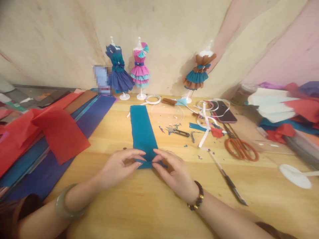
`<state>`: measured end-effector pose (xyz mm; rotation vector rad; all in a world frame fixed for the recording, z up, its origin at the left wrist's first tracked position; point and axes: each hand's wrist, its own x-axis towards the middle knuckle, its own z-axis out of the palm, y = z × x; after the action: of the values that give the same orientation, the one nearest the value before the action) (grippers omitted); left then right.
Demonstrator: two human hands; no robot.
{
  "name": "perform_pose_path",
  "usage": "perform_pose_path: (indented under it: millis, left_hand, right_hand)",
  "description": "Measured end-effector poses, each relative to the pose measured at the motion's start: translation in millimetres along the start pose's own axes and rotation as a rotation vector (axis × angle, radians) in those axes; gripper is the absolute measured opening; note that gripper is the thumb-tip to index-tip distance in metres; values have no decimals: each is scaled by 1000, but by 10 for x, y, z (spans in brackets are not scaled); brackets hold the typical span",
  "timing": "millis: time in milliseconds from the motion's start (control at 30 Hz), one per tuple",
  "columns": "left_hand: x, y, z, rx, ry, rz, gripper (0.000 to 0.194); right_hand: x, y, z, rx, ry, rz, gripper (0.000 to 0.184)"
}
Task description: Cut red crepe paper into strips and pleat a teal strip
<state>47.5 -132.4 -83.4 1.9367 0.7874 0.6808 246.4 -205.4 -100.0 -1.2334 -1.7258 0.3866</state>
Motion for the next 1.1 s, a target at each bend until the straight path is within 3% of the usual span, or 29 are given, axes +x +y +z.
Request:
perform_pose_path:
  millis: [167,367,800,1100]
  left_hand:
    - [-15,7,11,142,57,112,22]
    - [-30,28,-12,309,25,266,18]
    - [-19,28,-25,206,100,358,14]
    - [-8,-7,-7,221,114,509,16]
  right_hand:
    - [1,-20,12,34,-28,7,41]
    - [-8,-20,35,45,-23,-14,41]
    - [-24,2,10,45,-9,8,43]
    - [-18,-26,21,69,-24,-49,44]
